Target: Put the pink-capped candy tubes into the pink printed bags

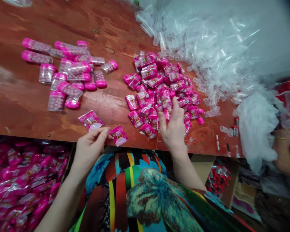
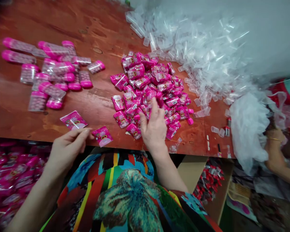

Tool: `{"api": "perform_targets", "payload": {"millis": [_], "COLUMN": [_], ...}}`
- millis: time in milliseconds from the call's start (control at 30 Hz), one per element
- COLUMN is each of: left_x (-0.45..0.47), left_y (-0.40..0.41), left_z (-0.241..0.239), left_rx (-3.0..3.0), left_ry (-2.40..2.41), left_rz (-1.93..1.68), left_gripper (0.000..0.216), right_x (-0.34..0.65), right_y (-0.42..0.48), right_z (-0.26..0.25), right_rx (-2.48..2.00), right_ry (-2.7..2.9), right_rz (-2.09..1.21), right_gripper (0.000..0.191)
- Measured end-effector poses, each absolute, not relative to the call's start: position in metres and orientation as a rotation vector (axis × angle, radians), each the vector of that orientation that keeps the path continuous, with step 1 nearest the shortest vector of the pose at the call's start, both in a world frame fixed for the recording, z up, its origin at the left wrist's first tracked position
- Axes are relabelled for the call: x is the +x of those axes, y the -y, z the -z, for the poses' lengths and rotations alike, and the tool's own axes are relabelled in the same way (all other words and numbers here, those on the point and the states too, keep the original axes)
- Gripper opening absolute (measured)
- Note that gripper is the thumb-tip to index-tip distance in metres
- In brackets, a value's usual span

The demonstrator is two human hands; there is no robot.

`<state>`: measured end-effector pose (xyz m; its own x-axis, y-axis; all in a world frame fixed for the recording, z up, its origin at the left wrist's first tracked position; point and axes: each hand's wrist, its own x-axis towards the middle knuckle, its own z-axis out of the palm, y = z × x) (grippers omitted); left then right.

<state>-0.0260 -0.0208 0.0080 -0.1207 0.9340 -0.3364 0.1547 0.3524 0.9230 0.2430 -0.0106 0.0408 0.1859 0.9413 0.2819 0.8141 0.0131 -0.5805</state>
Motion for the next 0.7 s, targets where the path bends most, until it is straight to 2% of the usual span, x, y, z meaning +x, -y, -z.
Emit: {"api": "perform_targets", "payload": {"millis": [133, 267, 367, 500, 600, 700], "left_x": [-0.019, -0.015, -0.015, -0.012, -0.009, -0.006], "left_y": [0.031, 0.033, 0.034, 0.033, 0.029, 0.022], "left_z": [0.008, 0.017, 0.020, 0.014, 0.002, -0.011], "left_rx": [1.262, 1.464, 1.471, 1.066, 0.824, 0.777], "left_ry": [-1.595, -1.631, -1.688, -1.648, -1.461, -1.370], "left_rz": [-0.872, -0.822, -0.789, -0.879, -0.904, -0.967], "left_gripper": [0.024, 0.028, 0.026, 0.033, 0.035, 0.038], "right_x": [0.195, 0.160, 0.161, 0.166, 0.163, 0.157], "right_y": [0.033, 0.041, 0.038, 0.032, 0.027, 0.016], "right_z": [-0.008, 0.025, 0.035, 0.035, 0.029, 0.020], "right_rx": [-1.641, -1.705, -1.680, -1.553, -1.391, -1.265], "right_ry": [2.279, 2.451, 2.393, 2.171, 1.900, 1.588], "right_rz": [-0.389, -0.350, -0.311, -0.436, -0.656, -1.038], "right_gripper": [0.047, 0.039, 0.032, 0.029, 0.028, 0.028]}}
